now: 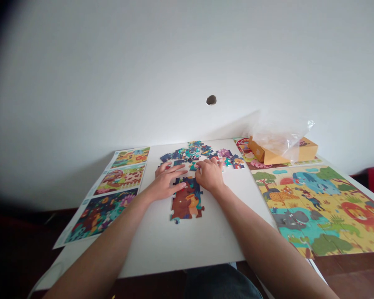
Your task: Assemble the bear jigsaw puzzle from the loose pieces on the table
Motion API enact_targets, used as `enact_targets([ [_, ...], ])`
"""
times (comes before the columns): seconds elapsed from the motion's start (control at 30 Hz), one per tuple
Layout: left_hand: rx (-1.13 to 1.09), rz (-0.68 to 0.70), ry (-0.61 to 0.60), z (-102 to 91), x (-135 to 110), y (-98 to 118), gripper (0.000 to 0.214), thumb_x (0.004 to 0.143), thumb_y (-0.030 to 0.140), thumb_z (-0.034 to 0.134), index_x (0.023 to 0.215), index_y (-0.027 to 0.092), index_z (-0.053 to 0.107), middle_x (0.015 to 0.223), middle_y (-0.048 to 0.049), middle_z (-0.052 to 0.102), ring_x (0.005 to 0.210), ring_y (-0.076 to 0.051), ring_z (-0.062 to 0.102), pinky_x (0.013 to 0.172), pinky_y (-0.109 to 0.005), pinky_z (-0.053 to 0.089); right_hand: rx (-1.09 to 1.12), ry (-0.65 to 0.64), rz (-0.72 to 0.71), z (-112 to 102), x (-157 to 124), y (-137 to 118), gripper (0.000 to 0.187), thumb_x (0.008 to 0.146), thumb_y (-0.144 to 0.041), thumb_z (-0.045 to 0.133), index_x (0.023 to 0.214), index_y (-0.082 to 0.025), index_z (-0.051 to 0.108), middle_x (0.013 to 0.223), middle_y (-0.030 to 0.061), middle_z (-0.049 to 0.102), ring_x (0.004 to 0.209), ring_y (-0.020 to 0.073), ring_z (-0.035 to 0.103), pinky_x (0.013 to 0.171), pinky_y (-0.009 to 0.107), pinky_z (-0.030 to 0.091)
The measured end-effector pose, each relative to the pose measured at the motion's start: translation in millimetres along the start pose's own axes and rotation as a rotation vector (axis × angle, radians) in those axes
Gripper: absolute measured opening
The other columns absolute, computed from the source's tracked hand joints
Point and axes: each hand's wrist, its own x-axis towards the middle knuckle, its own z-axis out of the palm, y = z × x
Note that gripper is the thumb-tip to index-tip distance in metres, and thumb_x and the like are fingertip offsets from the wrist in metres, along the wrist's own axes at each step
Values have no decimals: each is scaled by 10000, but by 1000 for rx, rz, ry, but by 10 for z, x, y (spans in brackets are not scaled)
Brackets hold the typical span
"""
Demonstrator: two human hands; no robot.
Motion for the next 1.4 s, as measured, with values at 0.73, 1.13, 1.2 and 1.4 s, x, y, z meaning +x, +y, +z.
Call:
enact_targets([
  [0.73,38,-44,28,82,8,-68,520,856,606,572,1321,377,605,1465,7,526,1366,-404,321,1105,-634,212,-18,-43,20,86,-42,-53,496,906,-396,511,1374,-234,527,1418,120,532,1316,306,452,1150,584,134],
  [1.13,-61,82,302,197,216,-233,312,930,352,521,1179,246,677,1295,-42,653,1217,-221,541,1112,-448,325,-101,59,35,275,23,-71,427,1005,-441,343,1254,-201,594,1306,118,606,1212,277,514,1050,456,297],
  [1.2,-32,38,327,213,239,-218,318,928,328,510,1185,223,666,1263,-62,660,1204,-224,547,1114,-441,325,-132,87,26,276,50,-96,416,1007,-408,328,1176,-176,630,1194,135,648,1131,285,552,1004,451,325],
  [1.4,67,-138,289,212,299,-133,305,904,334,520,1133,229,691,1160,-81,674,1105,-269,550,1032,-451,401,-184,87,24,207,270,-93,336,950,-267,392,1025,-143,695,1015,153,686,987,286,605,1039,493,262],
])
